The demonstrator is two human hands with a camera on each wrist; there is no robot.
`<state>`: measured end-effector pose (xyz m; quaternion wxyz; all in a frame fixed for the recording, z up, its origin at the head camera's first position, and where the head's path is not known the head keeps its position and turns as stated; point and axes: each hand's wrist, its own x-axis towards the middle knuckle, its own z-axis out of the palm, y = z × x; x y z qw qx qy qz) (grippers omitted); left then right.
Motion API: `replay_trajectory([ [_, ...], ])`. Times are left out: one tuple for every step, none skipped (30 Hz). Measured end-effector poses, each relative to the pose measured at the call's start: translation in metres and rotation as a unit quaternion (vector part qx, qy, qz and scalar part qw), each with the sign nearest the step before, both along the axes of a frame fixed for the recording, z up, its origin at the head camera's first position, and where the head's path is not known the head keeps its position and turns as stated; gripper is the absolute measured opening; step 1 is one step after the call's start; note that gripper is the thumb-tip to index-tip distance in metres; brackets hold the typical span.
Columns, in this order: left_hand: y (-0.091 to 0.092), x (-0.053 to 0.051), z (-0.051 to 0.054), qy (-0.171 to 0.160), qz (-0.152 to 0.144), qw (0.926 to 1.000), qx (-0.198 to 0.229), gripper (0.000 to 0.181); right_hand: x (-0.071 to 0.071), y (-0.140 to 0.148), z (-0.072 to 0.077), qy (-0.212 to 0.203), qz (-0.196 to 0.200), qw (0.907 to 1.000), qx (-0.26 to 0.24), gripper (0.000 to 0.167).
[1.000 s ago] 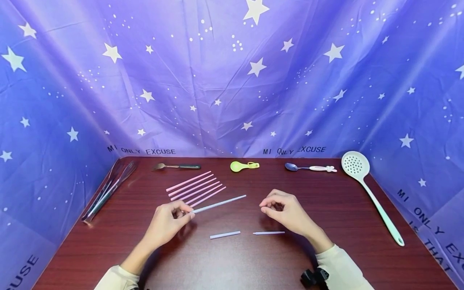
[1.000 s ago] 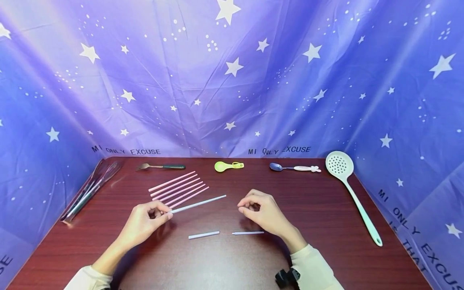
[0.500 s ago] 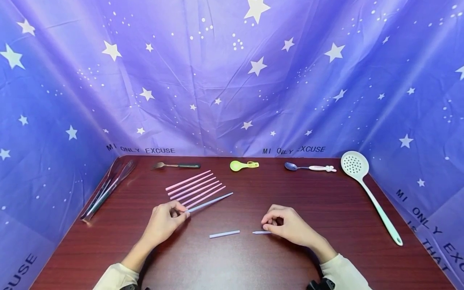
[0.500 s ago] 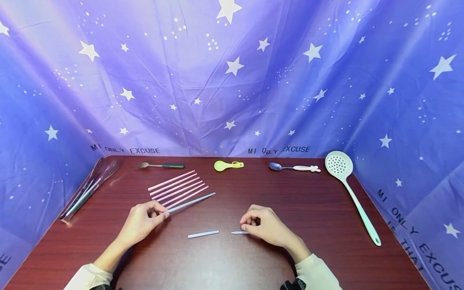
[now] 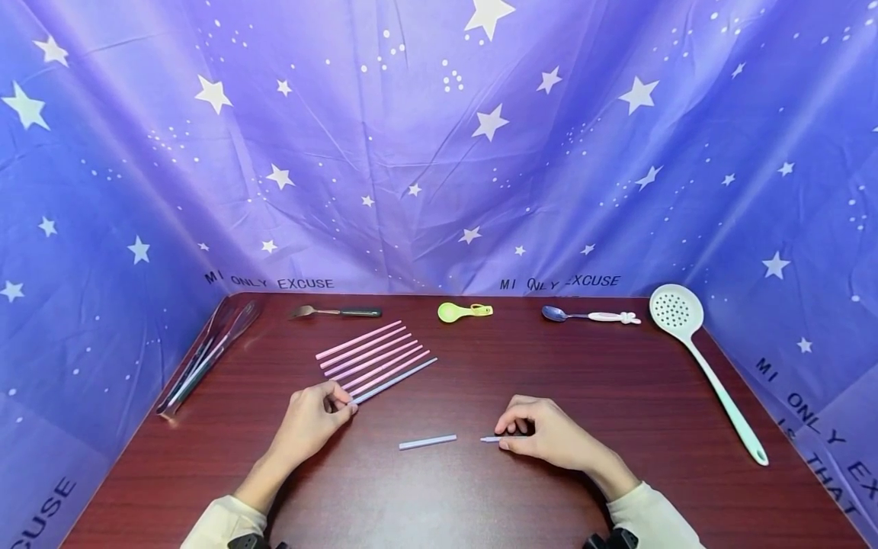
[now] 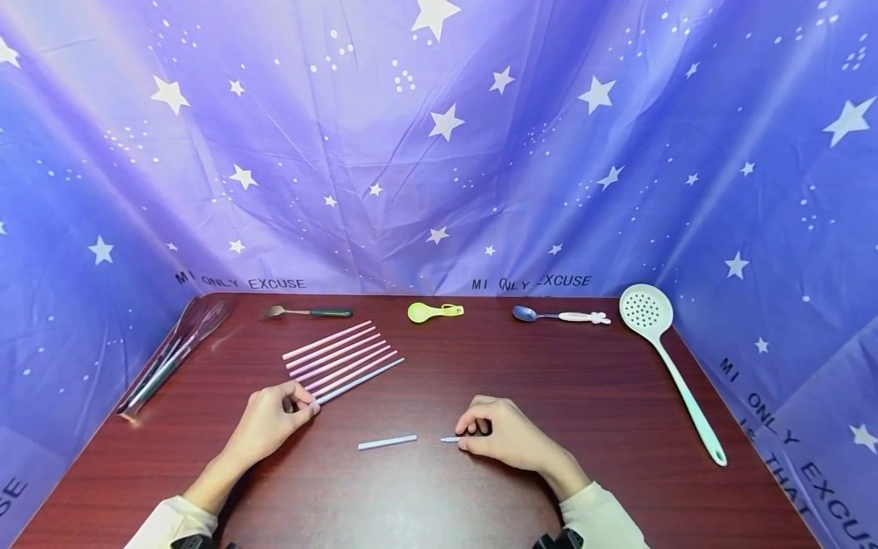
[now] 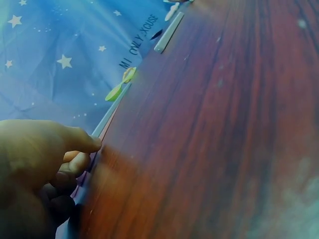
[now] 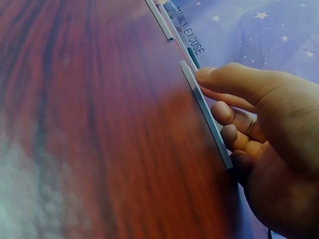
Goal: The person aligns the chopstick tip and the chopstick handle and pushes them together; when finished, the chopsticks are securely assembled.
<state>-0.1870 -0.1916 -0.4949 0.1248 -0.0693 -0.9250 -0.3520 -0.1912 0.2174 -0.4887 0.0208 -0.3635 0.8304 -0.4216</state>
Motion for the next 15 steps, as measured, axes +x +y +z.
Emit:
replay_trajectory([
  [0.0000, -0.0002, 0.0001, 0.001, 0.000, 1.0000, -0.001, 0.020, 0.0000, 0.0000, 0.0000, -0.003, -0.002, 1.0000, 0.001, 0.012],
  [0.0000, -0.0003, 0.0003, 0.001, 0.000, 1.0000, -0.003, 0.020, 0.0000, 0.0000, 0.0000, -0.004, -0.002, 1.0000, 0.002, 0.012],
  [-0.0001, -0.0003, 0.0005, 0.001, 0.000, 1.0000, -0.004, 0.021, -0.0001, 0.0000, -0.0002, -0.006, -0.003, 1.0000, 0.003, 0.012],
  [-0.0001, -0.0005, 0.0005, 0.001, 0.000, 1.0000, -0.006, 0.021, -0.0003, 0.0000, -0.0004, -0.006, -0.003, 1.0000, 0.003, 0.012],
  [-0.0002, -0.0008, 0.0005, 0.001, -0.001, 1.0000, -0.007, 0.021, -0.0004, 0.0000, -0.0006, -0.005, -0.002, 1.0000, 0.004, 0.012],
  [-0.0002, -0.0010, 0.0004, 0.002, -0.001, 1.0000, -0.009, 0.022, -0.0006, 0.0000, -0.0010, -0.002, 0.000, 1.0000, 0.006, 0.012],
  [-0.0003, -0.0012, 0.0003, 0.002, -0.001, 0.9999, -0.010, 0.022, -0.0008, 0.0000, -0.0014, 0.000, 0.001, 1.0000, 0.007, 0.012],
  [-0.0004, -0.0012, 0.0004, 0.001, -0.002, 0.9999, -0.011, 0.023, -0.0010, 0.0001, -0.0018, 0.004, 0.002, 1.0000, 0.008, 0.012],
  [-0.0005, -0.0012, 0.0005, -0.001, -0.002, 0.9999, -0.012, 0.023, -0.0012, 0.0001, -0.0023, 0.008, 0.003, 0.9999, 0.010, 0.012],
  [-0.0006, -0.0012, 0.0006, -0.003, -0.002, 0.9999, -0.012, 0.023, -0.0015, 0.0001, -0.0029, 0.013, 0.003, 0.9998, 0.012, 0.012],
  [-0.0008, -0.0012, 0.0006, -0.005, -0.002, 0.9999, -0.013, 0.024, -0.0017, 0.0001, -0.0035, 0.017, 0.002, 0.9997, 0.014, 0.013],
  [-0.0009, -0.0012, 0.0007, -0.007, -0.002, 0.9999, -0.013, 0.024, -0.0019, 0.0001, -0.0042, 0.022, 0.002, 0.9996, 0.016, 0.013],
  [-0.0010, -0.0011, 0.0008, -0.010, -0.002, 0.9999, -0.012, 0.024, -0.0021, 0.0000, -0.0048, 0.025, 0.000, 0.9995, 0.018, 0.014],
  [-0.0012, -0.0010, 0.0008, -0.012, -0.001, 0.9999, -0.012, 0.024, -0.0022, -0.0001, -0.0054, 0.030, 0.000, 0.9994, 0.019, 0.014],
  [-0.0014, -0.0009, 0.0009, -0.013, -0.001, 0.9998, -0.012, 0.024, -0.0023, -0.0002, -0.0058, 0.032, -0.001, 0.9993, 0.020, 0.014],
])
